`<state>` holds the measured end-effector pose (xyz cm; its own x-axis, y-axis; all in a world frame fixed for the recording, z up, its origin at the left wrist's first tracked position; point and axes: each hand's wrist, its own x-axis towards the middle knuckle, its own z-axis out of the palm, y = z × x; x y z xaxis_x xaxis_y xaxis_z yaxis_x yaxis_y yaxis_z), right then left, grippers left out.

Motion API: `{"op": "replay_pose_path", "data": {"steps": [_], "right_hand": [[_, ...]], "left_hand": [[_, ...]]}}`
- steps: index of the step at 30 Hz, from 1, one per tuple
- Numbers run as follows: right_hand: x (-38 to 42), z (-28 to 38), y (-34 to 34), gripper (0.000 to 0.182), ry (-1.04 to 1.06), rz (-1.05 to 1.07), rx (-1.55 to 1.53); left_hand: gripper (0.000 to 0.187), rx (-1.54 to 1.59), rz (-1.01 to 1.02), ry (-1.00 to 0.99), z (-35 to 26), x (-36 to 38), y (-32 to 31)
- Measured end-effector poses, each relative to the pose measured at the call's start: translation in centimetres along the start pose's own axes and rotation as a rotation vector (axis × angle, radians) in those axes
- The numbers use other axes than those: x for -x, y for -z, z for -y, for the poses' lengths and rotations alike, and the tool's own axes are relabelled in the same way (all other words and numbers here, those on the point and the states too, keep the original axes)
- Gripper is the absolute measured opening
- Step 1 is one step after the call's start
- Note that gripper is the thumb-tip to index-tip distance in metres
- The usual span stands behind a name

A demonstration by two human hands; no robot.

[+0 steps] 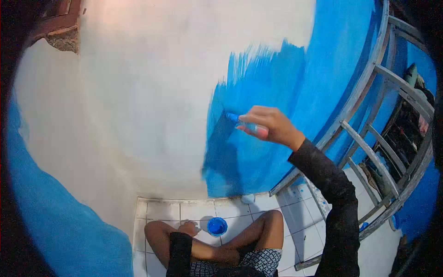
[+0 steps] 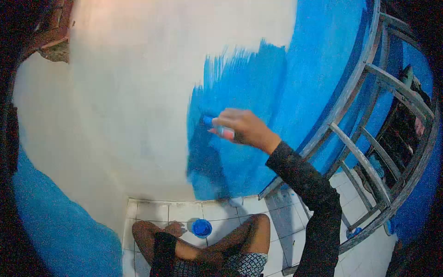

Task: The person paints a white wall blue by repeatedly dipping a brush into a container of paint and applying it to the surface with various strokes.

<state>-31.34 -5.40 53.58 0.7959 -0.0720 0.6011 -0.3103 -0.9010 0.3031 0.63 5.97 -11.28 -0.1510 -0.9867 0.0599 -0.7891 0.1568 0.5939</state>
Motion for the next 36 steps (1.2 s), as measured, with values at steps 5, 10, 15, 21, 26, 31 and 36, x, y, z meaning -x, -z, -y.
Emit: {"op": "replay_pose_path", "data": {"steps": [5, 10, 15, 21, 26, 31, 36], "right_hand": [[-4.4, -3.5, 3.7, 0.017, -0.046, 0.008, -0.099], [-7.9, -6.9, 7.4, 0.019, 0.025, -0.354, -0.012], [-5.9, -4.0, 6.0, 0.028, 0.217, -0.278, 0.378], [0.5, -0.9, -2.1, 0.033, 0.16, -0.008, 0.29], [-1.0, -1.1, -0.4, 0.026, 0.047, 0.027, -0.008], [-5.0, -5.3, 4.2, 0.017, 0.006, -0.123, -0.035], [-6.7, -6.4, 6.7, 0.019, 0.009, -0.371, 0.197]], "left_hand": [[0.036, -0.092, 0.08, -0.211, 4.1, -1.0, -2.9], [0.034, -0.128, 0.118, 0.009, -1.1, 0.3, 0.6], [0.032, -0.168, 0.159, 0.024, -0.6, -0.3, 0.2], [0.029, -0.175, 0.228, 0.209, -7.5, 0.7, 4.3], [0.028, -0.193, 0.221, 0.195, -5.5, 0.2, 2.8], [0.029, -0.336, 0.055, -0.299, 5.7, -2.4, -5.5], [0.032, -0.312, 0.186, -0.155, 1.8, -0.8, -3.0]]}}
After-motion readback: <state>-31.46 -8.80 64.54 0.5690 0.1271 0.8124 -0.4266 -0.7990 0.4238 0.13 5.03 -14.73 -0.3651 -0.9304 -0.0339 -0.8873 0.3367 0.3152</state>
